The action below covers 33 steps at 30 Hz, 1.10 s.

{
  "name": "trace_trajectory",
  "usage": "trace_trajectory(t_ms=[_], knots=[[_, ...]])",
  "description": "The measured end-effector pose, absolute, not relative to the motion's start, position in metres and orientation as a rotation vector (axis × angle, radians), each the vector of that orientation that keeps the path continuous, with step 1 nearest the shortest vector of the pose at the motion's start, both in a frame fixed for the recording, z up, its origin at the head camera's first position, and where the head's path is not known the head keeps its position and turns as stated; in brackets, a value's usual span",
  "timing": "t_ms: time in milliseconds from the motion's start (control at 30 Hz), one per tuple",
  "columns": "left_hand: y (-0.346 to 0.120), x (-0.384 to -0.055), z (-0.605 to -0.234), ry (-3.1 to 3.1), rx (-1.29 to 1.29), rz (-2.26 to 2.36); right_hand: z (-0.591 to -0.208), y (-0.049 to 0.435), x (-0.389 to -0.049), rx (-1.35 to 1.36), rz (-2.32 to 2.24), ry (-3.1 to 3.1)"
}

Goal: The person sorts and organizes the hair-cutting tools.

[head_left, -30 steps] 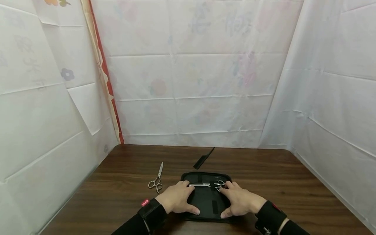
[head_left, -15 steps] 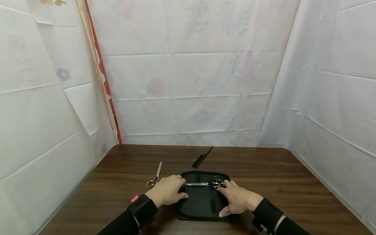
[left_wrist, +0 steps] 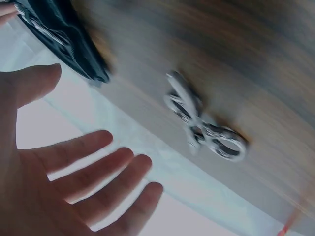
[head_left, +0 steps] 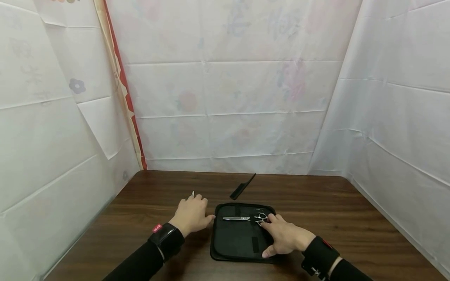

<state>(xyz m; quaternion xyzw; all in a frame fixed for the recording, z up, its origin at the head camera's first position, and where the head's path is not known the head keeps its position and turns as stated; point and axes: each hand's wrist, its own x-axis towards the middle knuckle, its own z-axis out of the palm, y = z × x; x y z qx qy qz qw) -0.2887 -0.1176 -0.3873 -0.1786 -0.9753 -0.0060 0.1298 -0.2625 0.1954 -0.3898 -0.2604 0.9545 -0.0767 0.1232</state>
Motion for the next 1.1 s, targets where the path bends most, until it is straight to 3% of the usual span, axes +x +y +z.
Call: trace_trajectory(t_ms=[533,1100], knots=[[-0.142,-0.293,-0.389,-3.006,-0.191,-0.018,-0.39,0.195,-0.262,-0.717,-0.222,2.796],[-0.158,-0.299,-0.388,-3.185,-0.171,-0.135,-0.391,0.193,-0.263,-0.739,-0.244,2.799]])
